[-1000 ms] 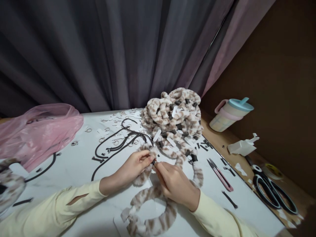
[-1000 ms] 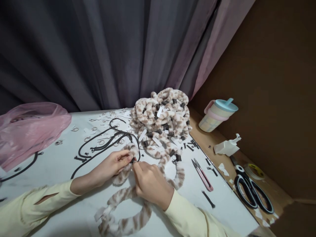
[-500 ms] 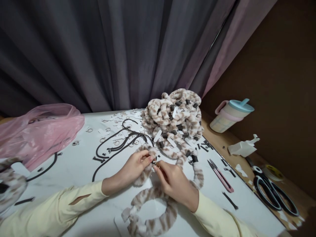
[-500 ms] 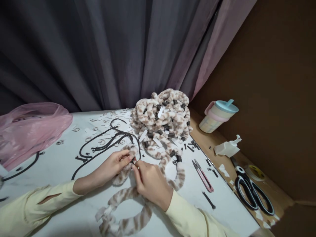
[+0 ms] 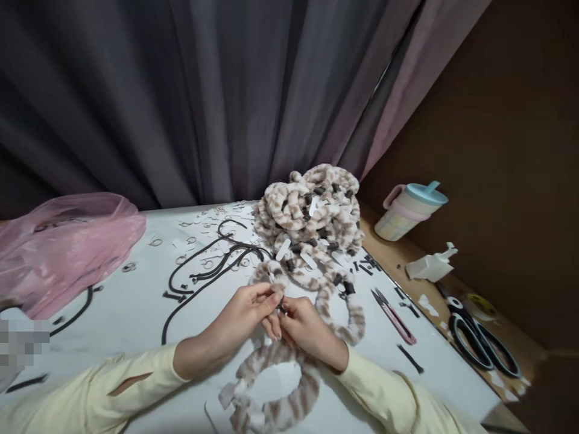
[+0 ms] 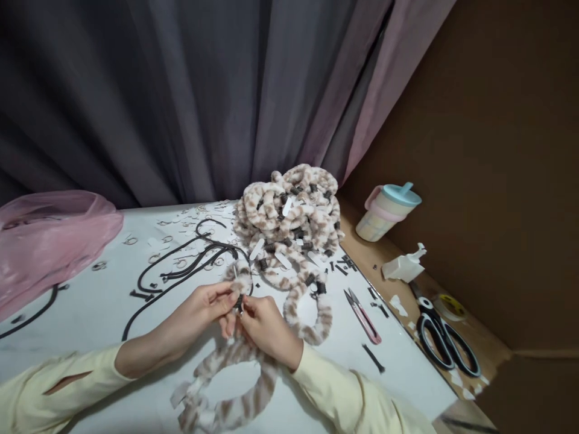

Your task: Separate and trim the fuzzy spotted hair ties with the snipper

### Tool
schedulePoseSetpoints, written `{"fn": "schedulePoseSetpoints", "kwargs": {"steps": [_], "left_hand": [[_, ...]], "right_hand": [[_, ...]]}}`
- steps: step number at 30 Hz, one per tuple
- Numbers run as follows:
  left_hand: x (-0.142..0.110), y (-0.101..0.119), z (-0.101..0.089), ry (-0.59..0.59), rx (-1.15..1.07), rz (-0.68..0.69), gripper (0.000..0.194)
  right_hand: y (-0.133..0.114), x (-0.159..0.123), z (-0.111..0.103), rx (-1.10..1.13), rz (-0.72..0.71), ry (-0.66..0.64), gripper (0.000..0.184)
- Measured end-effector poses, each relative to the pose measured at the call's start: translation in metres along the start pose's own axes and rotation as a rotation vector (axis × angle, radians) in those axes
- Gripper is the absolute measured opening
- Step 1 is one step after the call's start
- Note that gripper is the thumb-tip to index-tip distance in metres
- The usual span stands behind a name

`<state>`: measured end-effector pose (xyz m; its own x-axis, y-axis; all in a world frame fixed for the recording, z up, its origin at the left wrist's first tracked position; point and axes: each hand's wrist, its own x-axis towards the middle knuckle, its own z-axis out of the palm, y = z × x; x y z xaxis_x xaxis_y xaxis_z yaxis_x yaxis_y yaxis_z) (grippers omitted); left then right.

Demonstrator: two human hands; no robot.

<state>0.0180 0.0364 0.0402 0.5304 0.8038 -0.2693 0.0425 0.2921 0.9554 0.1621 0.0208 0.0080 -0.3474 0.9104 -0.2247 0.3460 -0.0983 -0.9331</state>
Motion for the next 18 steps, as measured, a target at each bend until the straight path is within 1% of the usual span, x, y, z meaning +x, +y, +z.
{"fn": "schedulePoseSetpoints", "kwargs": {"steps": [3, 5, 6, 8, 9, 10, 13, 14, 15, 16, 18], "left_hand": [[0.01, -0.022, -0.001, 0.022, 0.019, -0.005, 0.051], [0.016, -0.035, -0.003, 0.032, 0.06, -0.017, 0.051], [0.018, -0.04, -0.004, 0.031, 0.09, -0.019, 0.05], [0.021, -0.046, -0.005, 0.023, 0.159, -0.012, 0.048], [0.022, -0.047, -0.005, 0.015, 0.194, -0.002, 0.046], [0.021, -0.048, -0.004, 0.01, 0.228, 0.01, 0.045], [0.019, -0.049, -0.002, 0.009, 0.325, 0.067, 0.039], [0.018, -0.049, -0.001, 0.012, 0.358, 0.095, 0.037], [0.017, -0.049, -0.001, 0.016, 0.391, 0.128, 0.036], [0.016, -0.049, 0.0, 0.02, 0.424, 0.166, 0.035], [0.014, -0.05, 0.0, 0.022, 0.48, 0.239, 0.034]], "right_hand": [[-0.002, -0.001, -0.016, -0.027, 0.092, -0.044, 0.01], [-0.007, -0.008, -0.038, -0.057, 0.153, -0.03, 0.025], [-0.01, -0.014, -0.052, -0.082, 0.179, -0.001, 0.032], [-0.014, -0.032, -0.083, -0.15, 0.217, 0.13, 0.036], [-0.015, -0.042, -0.099, -0.189, 0.228, 0.243, 0.041], [-0.014, -0.053, -0.116, -0.229, 0.231, 0.393, 0.048], [0.002, -0.077, -0.16, -0.376, 0.253, 0.957, 0.074], [0.011, -0.081, -0.172, -0.42, 0.28, 1.117, 0.086], [0.021, -0.083, -0.183, -0.457, 0.302, 1.241, 0.098], [0.032, -0.082, -0.193, -0.485, 0.326, 1.336, 0.107], [0.053, -0.078, -0.208, -0.503, 0.38, 1.428, 0.115]]}}
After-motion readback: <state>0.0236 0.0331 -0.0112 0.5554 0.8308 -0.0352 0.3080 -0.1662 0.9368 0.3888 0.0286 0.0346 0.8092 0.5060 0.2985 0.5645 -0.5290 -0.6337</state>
